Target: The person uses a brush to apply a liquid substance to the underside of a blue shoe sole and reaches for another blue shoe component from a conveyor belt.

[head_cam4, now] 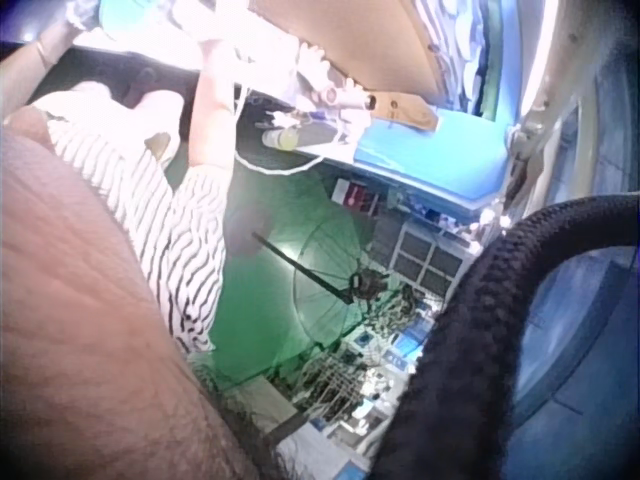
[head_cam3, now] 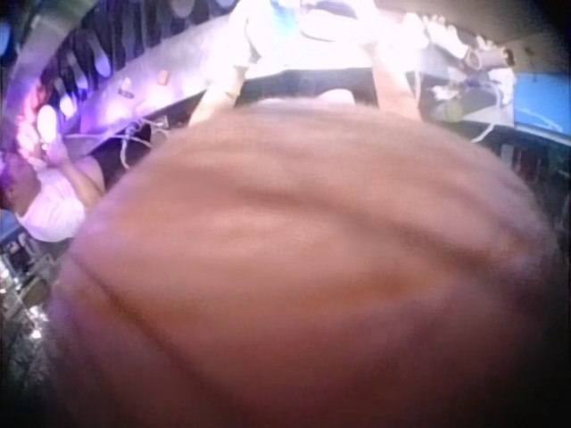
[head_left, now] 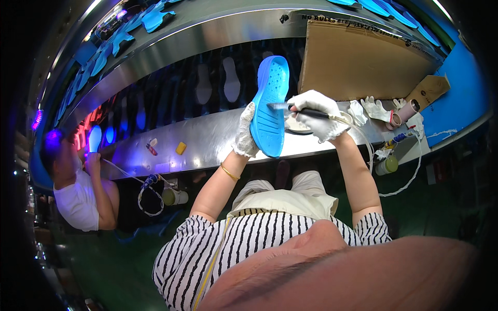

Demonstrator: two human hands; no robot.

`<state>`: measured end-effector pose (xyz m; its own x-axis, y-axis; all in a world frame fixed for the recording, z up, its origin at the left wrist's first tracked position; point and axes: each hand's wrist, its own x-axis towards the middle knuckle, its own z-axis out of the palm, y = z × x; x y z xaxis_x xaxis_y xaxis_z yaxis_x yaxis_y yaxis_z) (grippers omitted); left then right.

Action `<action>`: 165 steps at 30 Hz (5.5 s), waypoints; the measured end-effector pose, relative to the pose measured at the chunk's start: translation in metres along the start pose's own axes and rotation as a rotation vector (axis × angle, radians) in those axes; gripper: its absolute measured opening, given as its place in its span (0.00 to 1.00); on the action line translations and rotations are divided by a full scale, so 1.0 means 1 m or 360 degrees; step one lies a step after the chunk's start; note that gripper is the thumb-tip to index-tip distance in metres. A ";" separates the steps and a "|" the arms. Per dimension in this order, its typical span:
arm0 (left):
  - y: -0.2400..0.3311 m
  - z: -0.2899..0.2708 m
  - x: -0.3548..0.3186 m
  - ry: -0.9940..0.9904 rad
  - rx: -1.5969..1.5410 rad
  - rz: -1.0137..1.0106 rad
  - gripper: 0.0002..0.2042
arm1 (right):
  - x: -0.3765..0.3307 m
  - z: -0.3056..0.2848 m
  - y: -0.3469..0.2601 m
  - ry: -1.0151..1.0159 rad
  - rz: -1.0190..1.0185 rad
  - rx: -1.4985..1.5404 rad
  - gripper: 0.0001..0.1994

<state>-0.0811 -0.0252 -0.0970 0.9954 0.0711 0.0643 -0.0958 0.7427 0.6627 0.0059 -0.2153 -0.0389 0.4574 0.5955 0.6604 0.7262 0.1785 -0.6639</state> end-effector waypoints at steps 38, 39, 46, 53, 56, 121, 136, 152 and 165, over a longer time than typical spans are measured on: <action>0.341 -0.008 0.137 0.1321 0.3807 0.1017 0.15 | -0.095 -0.024 0.010 0.0671 0.0626 0.0084 0.12; 0.346 -0.021 0.131 0.1211 0.3752 0.1123 0.15 | -0.087 -0.019 0.004 0.0571 0.0791 0.0183 0.11; 0.322 -0.030 0.124 0.0903 0.2864 0.1438 0.12 | -0.071 -0.012 -0.016 0.0483 0.0647 0.0543 0.13; 0.328 -0.007 0.054 -0.0070 0.2325 0.2006 0.22 | -0.077 -0.024 -0.018 0.0516 0.0715 0.0345 0.11; 0.351 0.004 0.024 -0.0767 0.2015 0.2558 0.29 | -0.071 -0.020 -0.016 0.0451 0.0813 0.0358 0.10; 0.006 -0.025 -0.026 0.0112 -0.0307 -0.0415 0.42 | -0.050 0.065 -0.009 0.0077 0.0795 0.0742 0.08; -0.013 -0.003 -0.028 0.0013 0.0163 -0.0183 0.47 | -0.069 0.060 0.018 0.0393 0.0734 0.0622 0.04; 0.008 -0.031 0.005 -0.0259 -0.0380 0.0355 0.56 | -0.049 0.073 -0.011 -0.0004 0.0523 0.0673 0.06; 0.033 -0.011 0.020 -0.0672 -0.0523 0.0331 0.59 | -0.042 0.068 -0.006 0.0507 0.1105 0.1617 0.05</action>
<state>-0.0648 0.0080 -0.0816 0.8626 0.0158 0.5057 -0.2172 0.9143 0.3419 -0.0525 -0.1877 -0.0863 0.7875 0.6157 0.0282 -0.3690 0.5077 -0.7785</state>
